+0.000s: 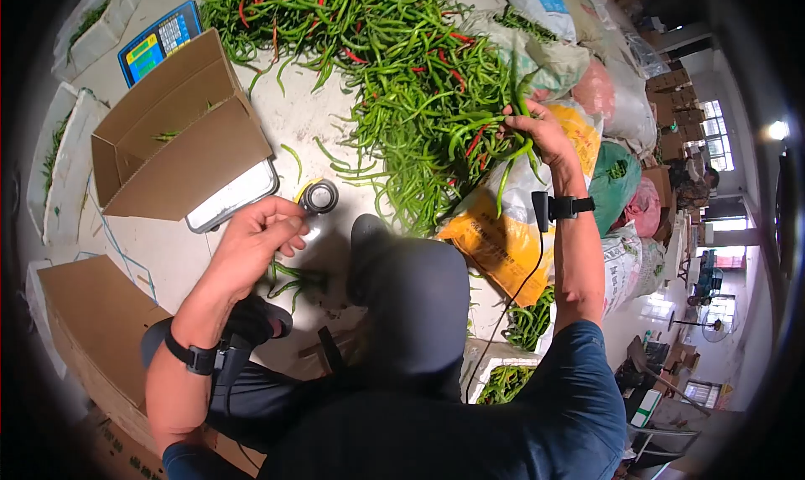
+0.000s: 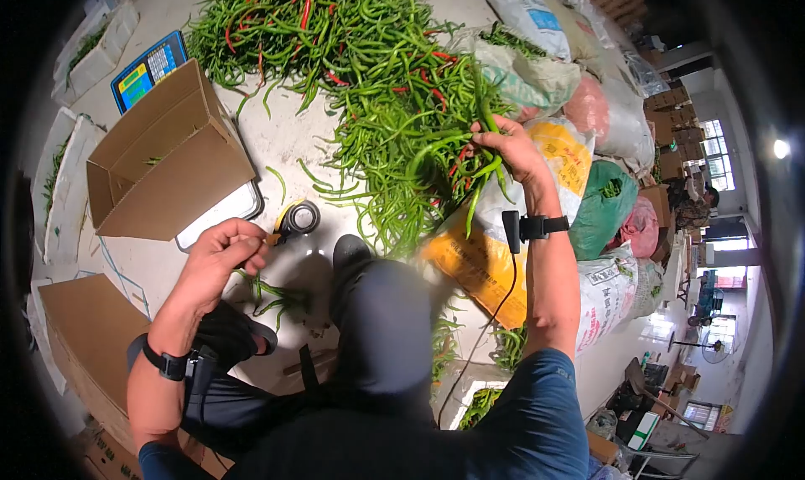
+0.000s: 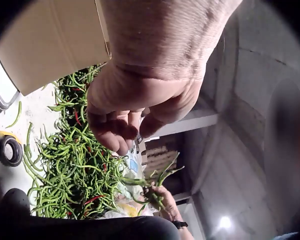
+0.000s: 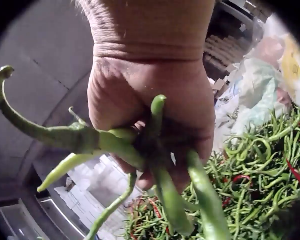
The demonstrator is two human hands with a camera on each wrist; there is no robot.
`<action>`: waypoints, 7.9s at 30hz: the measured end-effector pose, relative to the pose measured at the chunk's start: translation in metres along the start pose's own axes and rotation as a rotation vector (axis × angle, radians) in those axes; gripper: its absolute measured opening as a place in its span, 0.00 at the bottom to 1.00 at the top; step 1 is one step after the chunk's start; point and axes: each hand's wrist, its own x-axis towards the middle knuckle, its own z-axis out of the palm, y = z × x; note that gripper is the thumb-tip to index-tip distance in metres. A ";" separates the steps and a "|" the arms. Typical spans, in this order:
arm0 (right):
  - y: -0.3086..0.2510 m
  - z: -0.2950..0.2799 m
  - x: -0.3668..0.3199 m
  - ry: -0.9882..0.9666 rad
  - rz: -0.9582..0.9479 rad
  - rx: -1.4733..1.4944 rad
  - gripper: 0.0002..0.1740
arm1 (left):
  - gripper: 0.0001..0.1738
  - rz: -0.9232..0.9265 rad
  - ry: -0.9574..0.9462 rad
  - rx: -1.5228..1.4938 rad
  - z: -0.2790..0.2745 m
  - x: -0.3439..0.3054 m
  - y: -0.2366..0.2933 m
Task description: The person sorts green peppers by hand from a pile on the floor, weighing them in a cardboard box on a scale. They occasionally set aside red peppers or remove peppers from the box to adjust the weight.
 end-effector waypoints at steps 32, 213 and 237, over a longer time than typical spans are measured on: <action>-0.151 0.388 -0.128 -0.714 0.275 0.589 0.16 | 0.23 0.860 -0.230 -0.696 -0.085 -0.071 0.037; -0.072 0.252 -0.053 -0.687 -0.327 -0.811 0.26 | 0.24 0.830 0.053 -0.800 -0.174 -0.023 0.080; 0.289 0.158 -0.029 -0.321 0.407 -0.859 0.29 | 0.32 0.283 0.524 0.927 -0.181 0.063 0.064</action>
